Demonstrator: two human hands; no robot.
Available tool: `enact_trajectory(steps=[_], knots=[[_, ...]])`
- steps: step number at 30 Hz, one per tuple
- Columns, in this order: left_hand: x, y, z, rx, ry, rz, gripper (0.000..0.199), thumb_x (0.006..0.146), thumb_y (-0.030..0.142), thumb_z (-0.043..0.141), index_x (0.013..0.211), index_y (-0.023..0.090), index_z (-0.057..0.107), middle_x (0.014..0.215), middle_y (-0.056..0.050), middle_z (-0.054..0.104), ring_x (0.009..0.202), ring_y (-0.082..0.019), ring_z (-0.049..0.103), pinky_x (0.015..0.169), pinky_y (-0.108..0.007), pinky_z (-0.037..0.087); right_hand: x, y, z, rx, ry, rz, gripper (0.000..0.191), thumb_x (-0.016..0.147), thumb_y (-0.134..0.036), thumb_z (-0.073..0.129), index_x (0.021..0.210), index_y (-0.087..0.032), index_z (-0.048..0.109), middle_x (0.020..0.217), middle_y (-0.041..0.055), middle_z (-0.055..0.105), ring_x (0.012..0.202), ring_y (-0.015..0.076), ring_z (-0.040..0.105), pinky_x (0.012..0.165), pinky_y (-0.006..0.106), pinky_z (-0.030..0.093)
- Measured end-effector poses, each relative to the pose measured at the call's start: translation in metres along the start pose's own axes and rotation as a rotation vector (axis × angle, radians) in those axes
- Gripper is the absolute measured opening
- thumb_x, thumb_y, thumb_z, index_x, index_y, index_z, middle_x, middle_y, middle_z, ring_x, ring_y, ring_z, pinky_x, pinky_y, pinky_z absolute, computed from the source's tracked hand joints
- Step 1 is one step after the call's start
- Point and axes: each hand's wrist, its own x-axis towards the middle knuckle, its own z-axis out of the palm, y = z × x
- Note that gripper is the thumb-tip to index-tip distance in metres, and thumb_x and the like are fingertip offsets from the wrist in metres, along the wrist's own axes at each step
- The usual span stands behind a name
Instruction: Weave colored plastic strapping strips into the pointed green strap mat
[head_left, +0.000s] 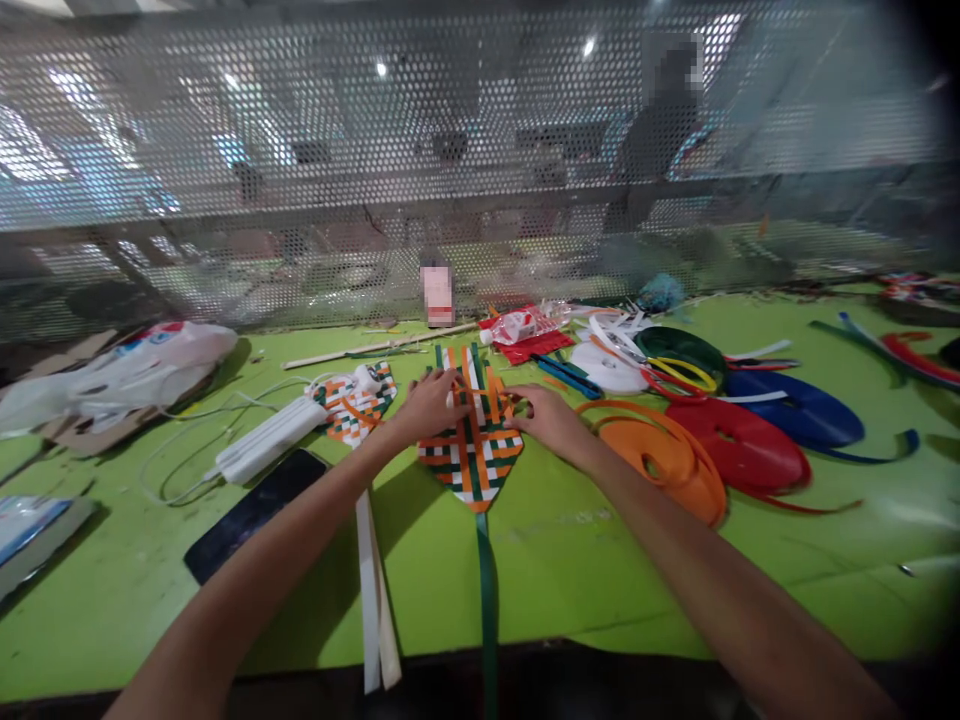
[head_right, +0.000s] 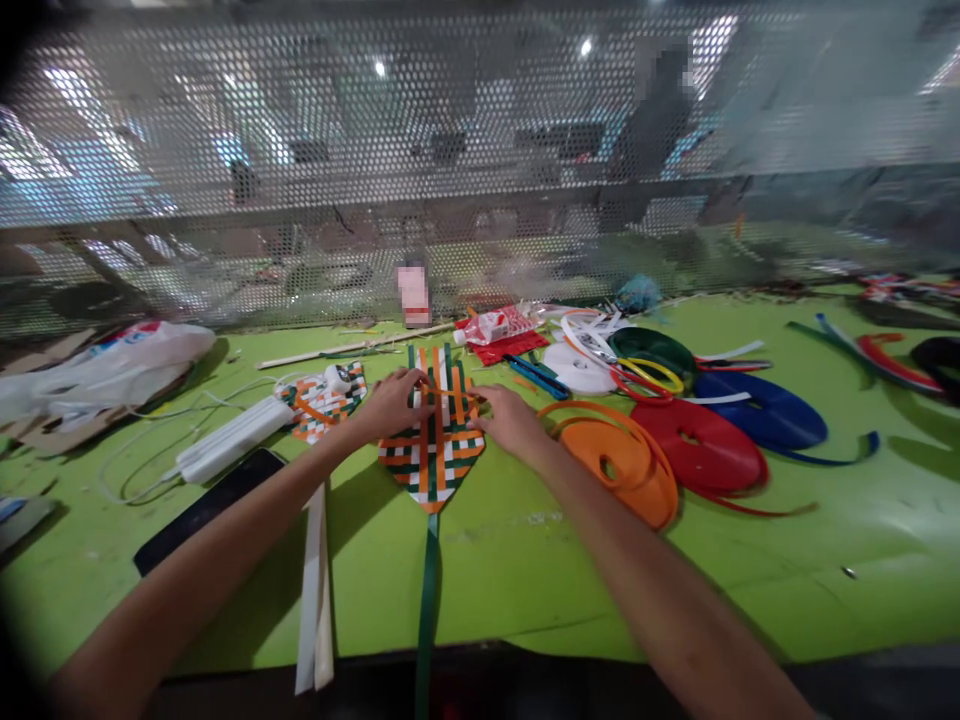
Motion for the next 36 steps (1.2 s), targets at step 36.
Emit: enact_trajectory(steps=[36], knots=[[-0.036, 0.050, 0.043, 0.082, -0.006, 0.034, 0.034, 0.096, 0.052, 0.061, 0.115, 0.023, 0.063, 0.117, -0.011, 0.065, 0.104, -0.030, 0.066, 0.079, -0.036, 0.048, 0.005, 0.004, -0.005, 0.049, 0.023, -0.035, 0.034, 0.081, -0.007, 0.074, 0.110, -0.022, 0.081, 0.110, 0.0085, 0.078, 0.087, 0.0201, 0.072, 0.089, 0.035, 0.056]])
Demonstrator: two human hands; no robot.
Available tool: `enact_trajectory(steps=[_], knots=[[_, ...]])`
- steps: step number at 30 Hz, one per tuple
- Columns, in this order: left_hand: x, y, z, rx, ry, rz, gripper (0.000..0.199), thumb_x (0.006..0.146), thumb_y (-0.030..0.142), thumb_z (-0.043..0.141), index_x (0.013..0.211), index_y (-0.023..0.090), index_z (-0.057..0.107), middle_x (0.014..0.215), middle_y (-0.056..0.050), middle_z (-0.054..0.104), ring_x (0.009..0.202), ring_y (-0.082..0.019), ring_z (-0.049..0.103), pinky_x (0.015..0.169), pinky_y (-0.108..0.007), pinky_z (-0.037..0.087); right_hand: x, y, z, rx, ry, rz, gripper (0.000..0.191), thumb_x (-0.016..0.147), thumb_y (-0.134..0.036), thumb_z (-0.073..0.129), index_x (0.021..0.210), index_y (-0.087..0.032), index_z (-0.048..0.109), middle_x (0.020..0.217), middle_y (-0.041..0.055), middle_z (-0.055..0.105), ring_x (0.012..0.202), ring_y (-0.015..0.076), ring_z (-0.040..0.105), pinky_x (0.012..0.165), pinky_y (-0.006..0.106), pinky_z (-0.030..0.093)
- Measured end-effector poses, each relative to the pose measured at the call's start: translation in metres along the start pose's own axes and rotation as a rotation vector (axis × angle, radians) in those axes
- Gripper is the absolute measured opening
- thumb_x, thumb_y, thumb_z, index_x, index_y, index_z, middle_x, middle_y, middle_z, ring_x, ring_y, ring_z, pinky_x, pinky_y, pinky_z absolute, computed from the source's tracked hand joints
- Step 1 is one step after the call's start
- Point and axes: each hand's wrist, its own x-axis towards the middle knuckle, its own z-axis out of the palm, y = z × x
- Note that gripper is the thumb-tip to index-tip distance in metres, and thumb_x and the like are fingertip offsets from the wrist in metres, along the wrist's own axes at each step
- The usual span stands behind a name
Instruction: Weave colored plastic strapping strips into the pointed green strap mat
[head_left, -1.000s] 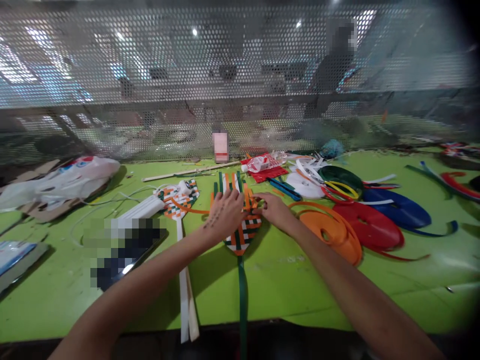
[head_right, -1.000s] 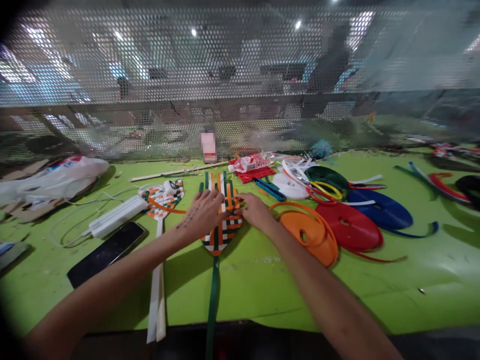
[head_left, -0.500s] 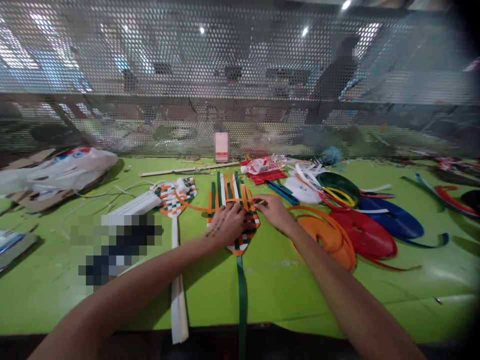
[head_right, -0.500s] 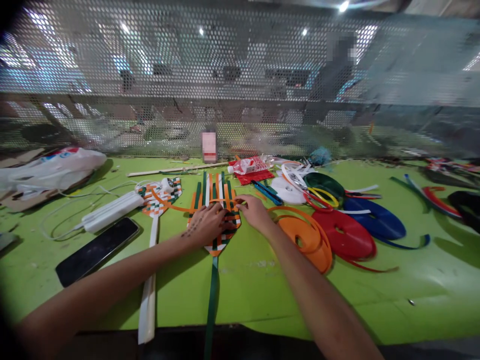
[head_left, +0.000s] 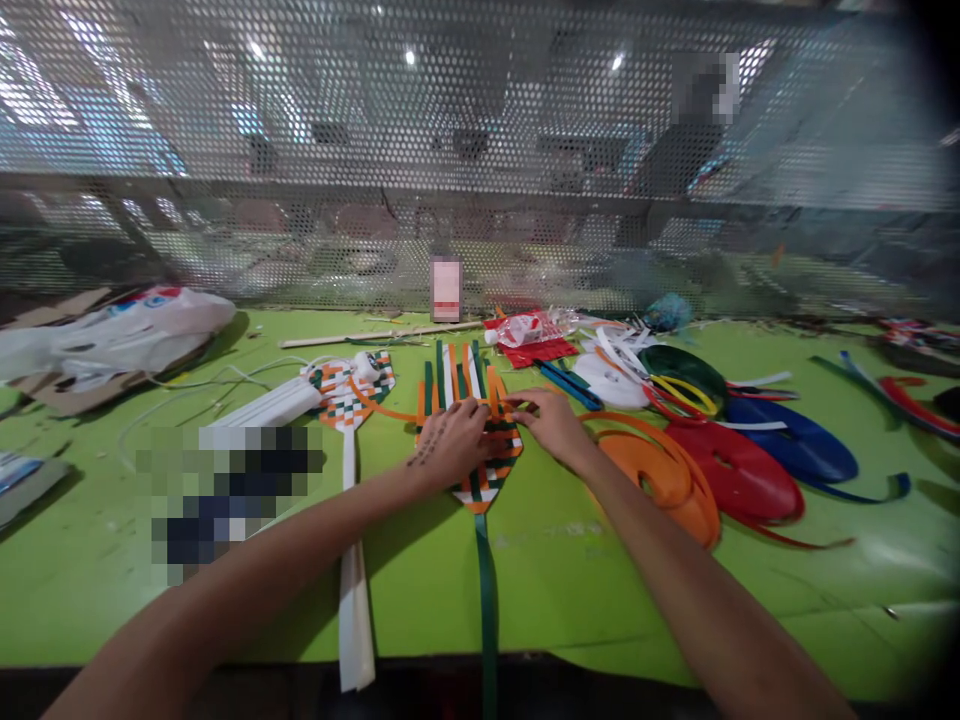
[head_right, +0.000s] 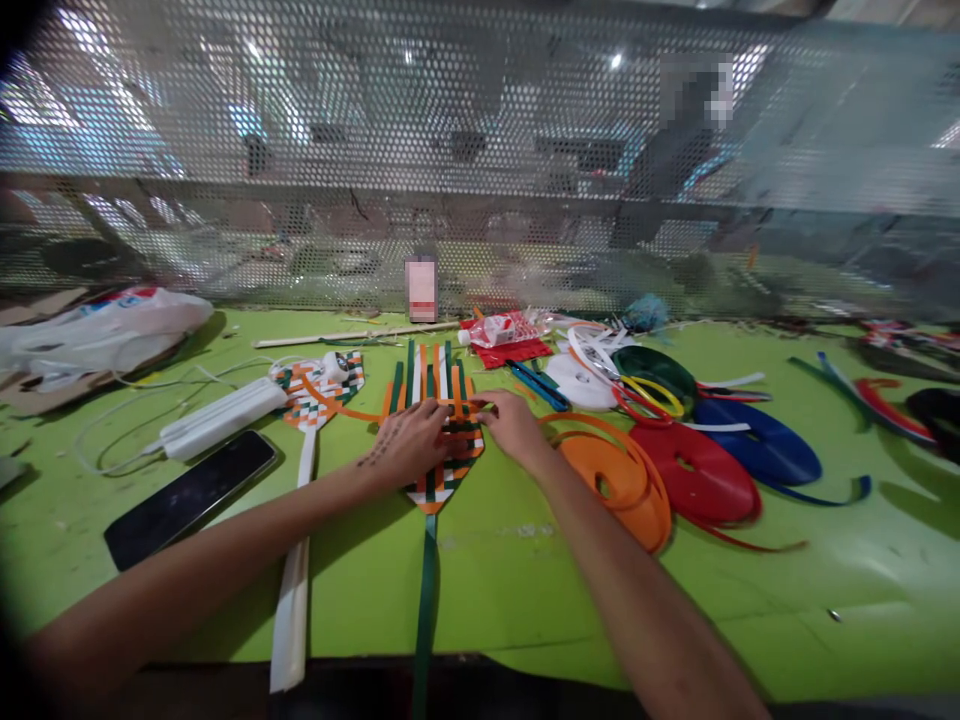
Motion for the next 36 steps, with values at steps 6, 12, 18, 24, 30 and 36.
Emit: enact_trajectory(steps=[6, 12, 18, 24, 30, 36], knots=[[0.004, -0.012, 0.006, -0.085, -0.052, -0.009, 0.043, 0.095, 0.061, 0.058, 0.115, 0.025, 0.069, 0.112, -0.009, 0.064, 0.098, -0.028, 0.067, 0.079, -0.034, 0.047, 0.002, 0.003, -0.002, 0.014, -0.045, 0.020, 0.035, 0.083, -0.008, 0.073, 0.113, -0.025, 0.081, 0.112, 0.0080, 0.079, 0.094, 0.0221, 0.073, 0.091, 0.037, 0.057], [0.003, -0.009, 0.006, -0.055, -0.044, -0.017, 0.044, 0.094, 0.061, 0.060, 0.120, 0.027, 0.068, 0.113, -0.009, 0.064, 0.111, -0.030, 0.064, 0.090, -0.037, 0.047, 0.003, 0.004, -0.008, 0.074, -0.109, 0.031, 0.028, 0.092, -0.014, 0.065, 0.112, -0.025, 0.081, 0.115, 0.0086, 0.079, 0.106, 0.0236, 0.073, 0.097, 0.038, 0.055], [0.006, -0.009, 0.005, -0.171, -0.031, -0.036, 0.035, 0.093, 0.053, 0.066, 0.113, 0.024, 0.069, 0.110, -0.009, 0.064, 0.111, -0.030, 0.062, 0.094, -0.039, 0.047, 0.002, 0.002, -0.009, 0.050, -0.100, 0.018, 0.029, 0.092, -0.014, 0.065, 0.113, -0.027, 0.081, 0.117, 0.0070, 0.079, 0.108, 0.0238, 0.073, 0.098, 0.038, 0.056], [0.013, -0.011, 0.007, -0.310, -0.024, -0.097, 0.039, 0.085, 0.052, 0.075, 0.112, 0.024, 0.069, 0.110, -0.007, 0.067, 0.110, -0.029, 0.063, 0.093, -0.038, 0.048, 0.002, 0.000, -0.007, 0.046, -0.084, 0.018, 0.031, 0.090, -0.012, 0.066, 0.113, -0.027, 0.081, 0.117, 0.0059, 0.079, 0.110, 0.0234, 0.073, 0.102, 0.039, 0.054], [0.013, -0.010, 0.008, -0.335, -0.002, -0.125, 0.037, 0.084, 0.050, 0.078, 0.109, 0.025, 0.070, 0.109, -0.007, 0.068, 0.111, -0.030, 0.063, 0.095, -0.040, 0.045, 0.002, 0.000, -0.006, 0.051, -0.082, 0.025, 0.033, 0.087, -0.008, 0.068, 0.112, -0.026, 0.082, 0.115, 0.0067, 0.079, 0.105, 0.0229, 0.073, 0.098, 0.038, 0.055], [0.009, -0.007, 0.015, -0.292, 0.031, -0.125, 0.036, 0.086, 0.052, 0.074, 0.107, 0.024, 0.066, 0.110, -0.008, 0.068, 0.115, -0.031, 0.061, 0.099, -0.041, 0.043, 0.002, 0.000, -0.006, 0.016, -0.097, -0.002, 0.040, 0.083, -0.005, 0.071, 0.116, -0.026, 0.080, 0.114, 0.0076, 0.079, 0.099, 0.0226, 0.073, 0.091, 0.036, 0.057]])
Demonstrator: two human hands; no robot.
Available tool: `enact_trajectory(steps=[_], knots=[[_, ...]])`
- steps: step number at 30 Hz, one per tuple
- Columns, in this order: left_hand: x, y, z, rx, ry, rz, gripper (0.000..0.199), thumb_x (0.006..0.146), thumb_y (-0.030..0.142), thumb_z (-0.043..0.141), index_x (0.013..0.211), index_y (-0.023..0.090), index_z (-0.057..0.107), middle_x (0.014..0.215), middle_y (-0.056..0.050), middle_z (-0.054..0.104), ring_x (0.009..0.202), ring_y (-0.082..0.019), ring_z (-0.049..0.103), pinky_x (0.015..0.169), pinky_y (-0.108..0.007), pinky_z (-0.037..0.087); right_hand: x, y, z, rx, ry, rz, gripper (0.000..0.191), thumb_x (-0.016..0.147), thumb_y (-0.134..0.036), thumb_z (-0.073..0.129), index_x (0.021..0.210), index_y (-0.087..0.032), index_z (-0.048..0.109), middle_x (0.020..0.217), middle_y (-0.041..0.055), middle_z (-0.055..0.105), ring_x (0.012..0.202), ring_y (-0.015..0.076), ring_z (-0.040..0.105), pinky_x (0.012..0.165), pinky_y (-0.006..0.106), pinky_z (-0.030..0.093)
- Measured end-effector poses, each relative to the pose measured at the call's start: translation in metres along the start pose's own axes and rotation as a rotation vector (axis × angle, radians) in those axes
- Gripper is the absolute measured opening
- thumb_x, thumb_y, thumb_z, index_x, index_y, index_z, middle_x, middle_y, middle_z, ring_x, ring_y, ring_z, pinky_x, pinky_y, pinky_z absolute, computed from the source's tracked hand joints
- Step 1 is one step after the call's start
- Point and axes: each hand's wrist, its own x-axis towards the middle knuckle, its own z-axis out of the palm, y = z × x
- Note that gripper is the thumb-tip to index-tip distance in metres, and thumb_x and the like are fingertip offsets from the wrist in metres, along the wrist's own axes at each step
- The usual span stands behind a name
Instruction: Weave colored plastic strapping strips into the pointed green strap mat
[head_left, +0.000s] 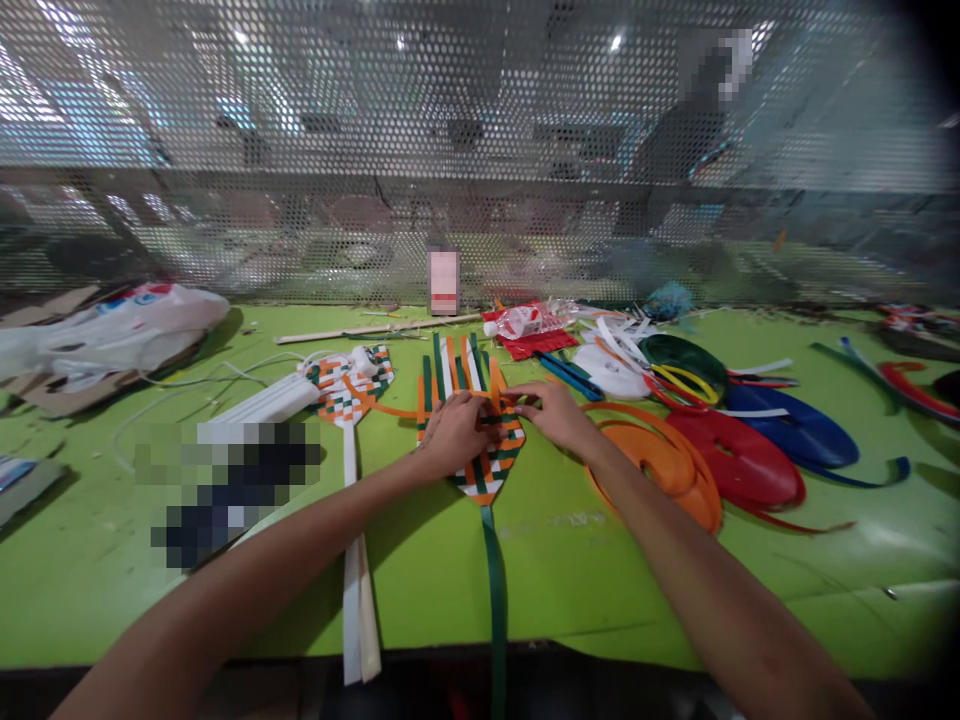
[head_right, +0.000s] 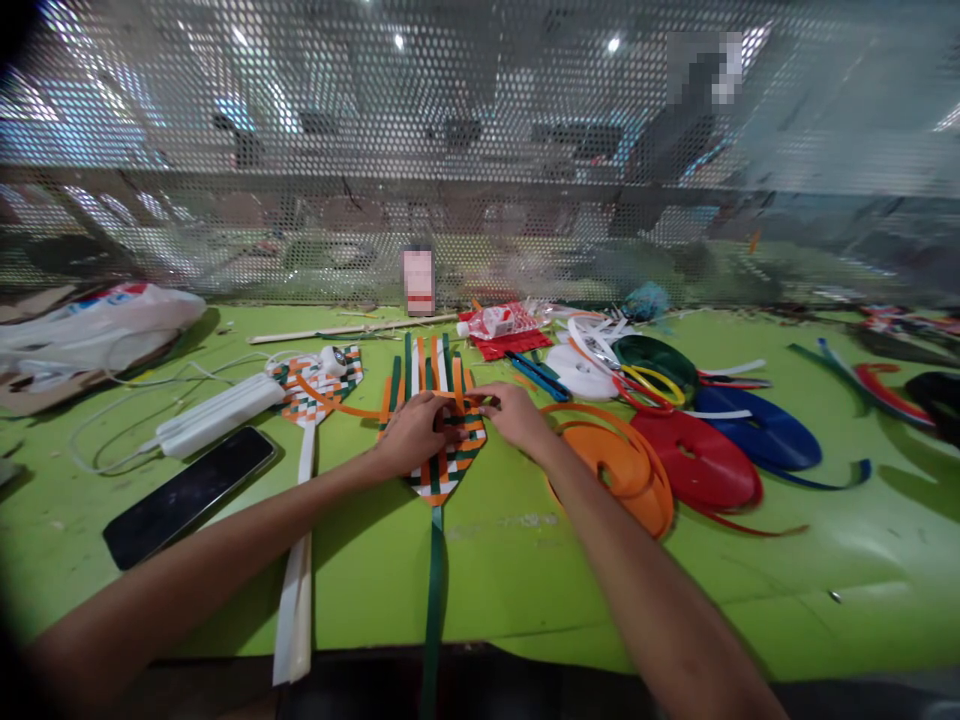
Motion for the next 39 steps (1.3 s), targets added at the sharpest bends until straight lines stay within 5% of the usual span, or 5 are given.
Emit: enact_trajectory(steps=[5, 11, 27, 39], knots=[[0.008, -0.012, -0.025, 0.046, -0.028, -0.004, 0.058, 0.078, 0.061, 0.078, 0.118, 0.023, 0.060, 0.118, -0.011, 0.066, 0.118, -0.034, 0.058, 0.100, -0.045, 0.043, -0.002, -0.002, -0.001, -0.032, 0.006, -0.031, 0.038, 0.085, -0.006, 0.069, 0.117, -0.025, 0.080, 0.117, 0.0082, 0.078, 0.101, 0.0231, 0.072, 0.094, 0.037, 0.055], [0.017, -0.028, -0.075, 0.269, -0.372, -0.023, 0.081, 0.056, 0.074, 0.082, 0.116, 0.023, 0.065, 0.126, -0.013, 0.061, 0.122, -0.040, 0.054, 0.103, -0.051, 0.043, -0.001, -0.002, 0.001, -0.013, -0.011, -0.019, 0.037, 0.087, -0.005, 0.068, 0.117, -0.024, 0.080, 0.116, 0.0084, 0.078, 0.100, 0.0227, 0.072, 0.094, 0.037, 0.054], [0.003, -0.014, -0.063, 0.398, -0.258, 0.059, 0.049, 0.070, 0.052, 0.085, 0.102, 0.018, 0.069, 0.114, -0.012, 0.066, 0.114, -0.035, 0.057, 0.096, -0.046, 0.047, -0.001, 0.004, 0.003, -0.059, 0.001, -0.068, 0.035, 0.088, -0.007, 0.069, 0.117, -0.024, 0.079, 0.117, 0.0088, 0.077, 0.105, 0.0245, 0.071, 0.097, 0.039, 0.053], [0.008, -0.017, -0.067, 0.339, -0.308, 0.068, 0.034, 0.077, 0.049, 0.079, 0.095, 0.021, 0.072, 0.106, -0.009, 0.070, 0.102, -0.031, 0.064, 0.083, -0.038, 0.050, -0.002, 0.004, 0.002, -0.035, -0.003, -0.054, 0.037, 0.089, -0.006, 0.065, 0.119, -0.023, 0.079, 0.118, 0.0088, 0.077, 0.106, 0.0238, 0.070, 0.097, 0.038, 0.053]])
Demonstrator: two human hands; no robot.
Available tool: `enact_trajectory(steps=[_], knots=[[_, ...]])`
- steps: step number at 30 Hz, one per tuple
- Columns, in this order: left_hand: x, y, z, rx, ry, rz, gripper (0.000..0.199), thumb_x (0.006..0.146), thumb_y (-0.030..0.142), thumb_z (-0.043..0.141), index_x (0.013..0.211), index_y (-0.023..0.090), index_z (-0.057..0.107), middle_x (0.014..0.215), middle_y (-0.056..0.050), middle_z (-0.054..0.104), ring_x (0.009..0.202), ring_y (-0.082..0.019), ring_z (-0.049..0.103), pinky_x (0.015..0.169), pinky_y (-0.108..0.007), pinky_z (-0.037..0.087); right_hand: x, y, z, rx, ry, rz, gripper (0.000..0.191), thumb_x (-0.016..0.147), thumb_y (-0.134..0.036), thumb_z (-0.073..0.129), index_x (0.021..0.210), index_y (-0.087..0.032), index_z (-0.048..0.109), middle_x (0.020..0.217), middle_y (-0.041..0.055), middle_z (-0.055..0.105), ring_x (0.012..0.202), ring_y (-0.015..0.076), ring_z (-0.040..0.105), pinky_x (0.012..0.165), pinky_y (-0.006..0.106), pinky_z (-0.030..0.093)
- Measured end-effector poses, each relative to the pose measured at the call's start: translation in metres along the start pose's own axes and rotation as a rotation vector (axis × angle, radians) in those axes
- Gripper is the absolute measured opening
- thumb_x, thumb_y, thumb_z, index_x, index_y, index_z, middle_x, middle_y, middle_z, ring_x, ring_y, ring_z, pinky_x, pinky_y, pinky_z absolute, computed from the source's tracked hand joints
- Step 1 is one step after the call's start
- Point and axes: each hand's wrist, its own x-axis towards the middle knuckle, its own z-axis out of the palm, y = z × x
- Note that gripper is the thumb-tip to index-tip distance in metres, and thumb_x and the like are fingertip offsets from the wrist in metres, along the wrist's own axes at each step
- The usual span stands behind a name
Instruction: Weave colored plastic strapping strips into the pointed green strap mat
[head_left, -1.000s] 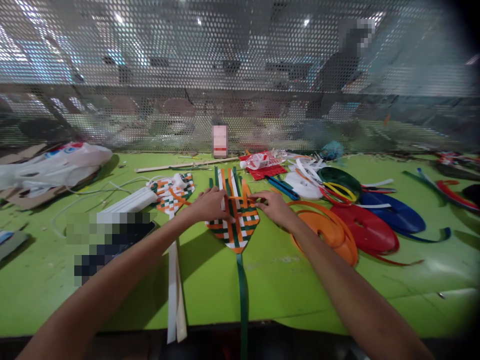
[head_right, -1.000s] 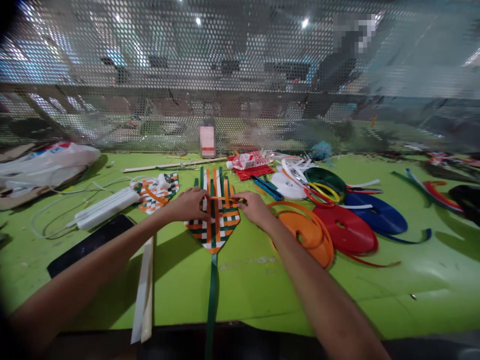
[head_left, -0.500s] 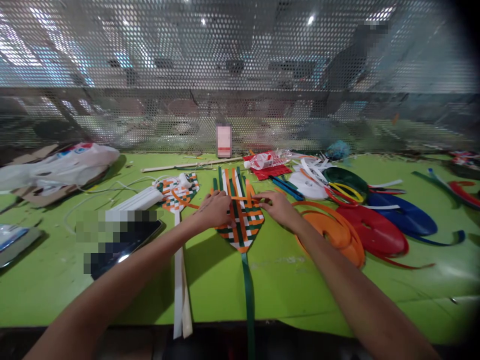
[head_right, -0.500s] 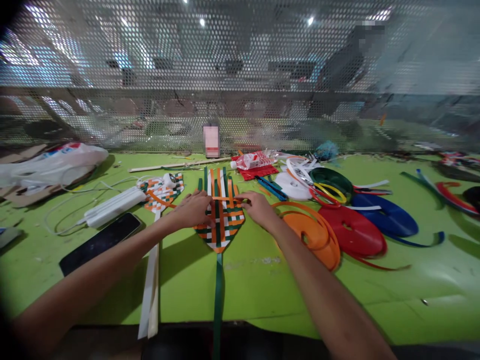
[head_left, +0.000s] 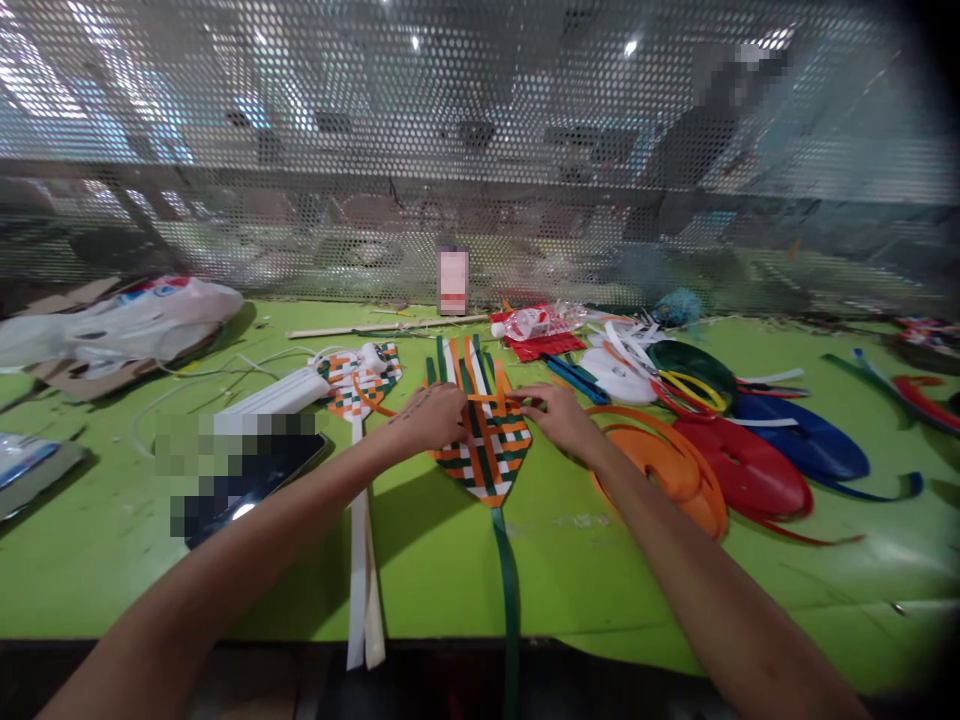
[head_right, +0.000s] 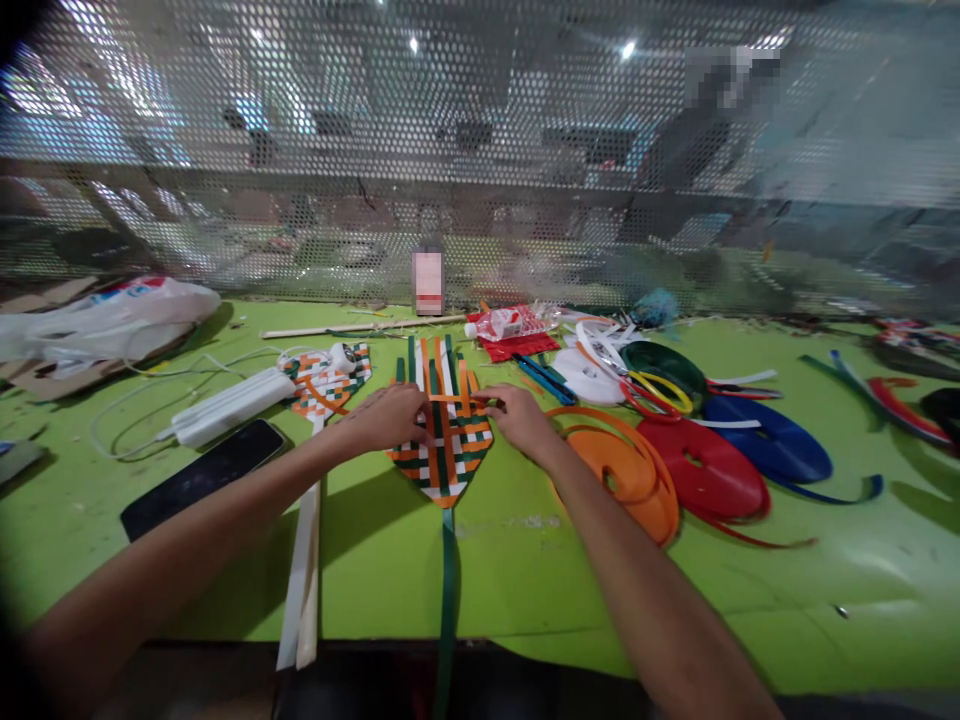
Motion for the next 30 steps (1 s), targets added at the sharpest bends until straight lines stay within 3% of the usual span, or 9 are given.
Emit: enact_trajectory(steps=[2, 6, 10, 13, 17, 25, 30], knots=[[0.001, -0.004, 0.000, -0.002, 0.042, 0.006, 0.034, 0.077, 0.045, 0.080, 0.101, 0.022, 0.071, 0.108, -0.008, 0.070, 0.103, -0.030, 0.064, 0.084, -0.038, 0.050, 0.000, 0.000, 0.000, -0.008, -0.006, 0.005, 0.037, 0.089, -0.006, 0.065, 0.118, -0.024, 0.079, 0.117, 0.0084, 0.077, 0.103, 0.0226, 0.070, 0.095, 0.037, 0.053], [0.002, -0.010, 0.001, 0.034, 0.148, -0.002, 0.057, 0.073, 0.040, 0.083, 0.123, 0.022, 0.062, 0.124, -0.011, 0.065, 0.119, -0.035, 0.058, 0.095, -0.043, 0.048, 0.000, -0.003, -0.001, -0.024, -0.015, 0.019, 0.036, 0.088, -0.006, 0.067, 0.117, -0.024, 0.079, 0.112, 0.0081, 0.077, 0.092, 0.0203, 0.069, 0.089, 0.034, 0.053], [0.005, -0.015, 0.000, -0.037, 0.028, 0.023, 0.056, 0.076, 0.047, 0.079, 0.124, 0.023, 0.064, 0.129, -0.010, 0.064, 0.124, -0.034, 0.056, 0.101, -0.042, 0.047, 0.000, -0.006, -0.001, -0.016, -0.015, 0.017, 0.036, 0.088, -0.005, 0.066, 0.117, -0.023, 0.080, 0.114, 0.0083, 0.077, 0.095, 0.0211, 0.070, 0.091, 0.035, 0.053], [0.008, -0.017, 0.000, -0.102, -0.064, 0.057, 0.069, 0.071, 0.058, 0.080, 0.127, 0.022, 0.064, 0.131, -0.011, 0.063, 0.123, -0.033, 0.058, 0.103, -0.042, 0.046, 0.000, -0.007, -0.002, -0.021, -0.005, 0.006, 0.037, 0.088, -0.004, 0.065, 0.116, -0.022, 0.080, 0.115, 0.0086, 0.077, 0.103, 0.0225, 0.070, 0.097, 0.036, 0.052], [0.010, -0.017, 0.003, -0.067, -0.055, 0.018, 0.080, 0.066, 0.064, 0.080, 0.129, 0.018, 0.061, 0.132, -0.015, 0.060, 0.120, -0.036, 0.057, 0.101, -0.044, 0.048, 0.000, -0.008, -0.001, -0.040, 0.000, 0.006, 0.037, 0.087, -0.004, 0.065, 0.116, -0.022, 0.080, 0.115, 0.0091, 0.077, 0.103, 0.0234, 0.071, 0.097, 0.037, 0.052], [0.014, -0.023, 0.007, -0.103, -0.014, 0.029, 0.076, 0.064, 0.060, 0.084, 0.123, 0.018, 0.063, 0.126, -0.014, 0.063, 0.117, -0.032, 0.059, 0.098, -0.037, 0.048, -0.002, -0.009, -0.001, -0.044, -0.002, -0.012, 0.029, 0.091, -0.014, 0.066, 0.115, -0.022, 0.080, 0.112, 0.0099, 0.078, 0.100, 0.0234, 0.071, 0.095, 0.037, 0.053], [0.025, -0.030, 0.014, -0.175, 0.072, 0.050, 0.035, 0.090, 0.049, 0.063, 0.106, 0.018, 0.069, 0.111, -0.011, 0.069, 0.110, -0.025, 0.062, 0.093, -0.032, 0.048, -0.002, -0.009, 0.000, -0.019, 0.006, -0.004, 0.032, 0.089, -0.011, 0.067, 0.116, -0.023, 0.080, 0.116, 0.0094, 0.077, 0.105, 0.0237, 0.070, 0.098, 0.039, 0.053]])
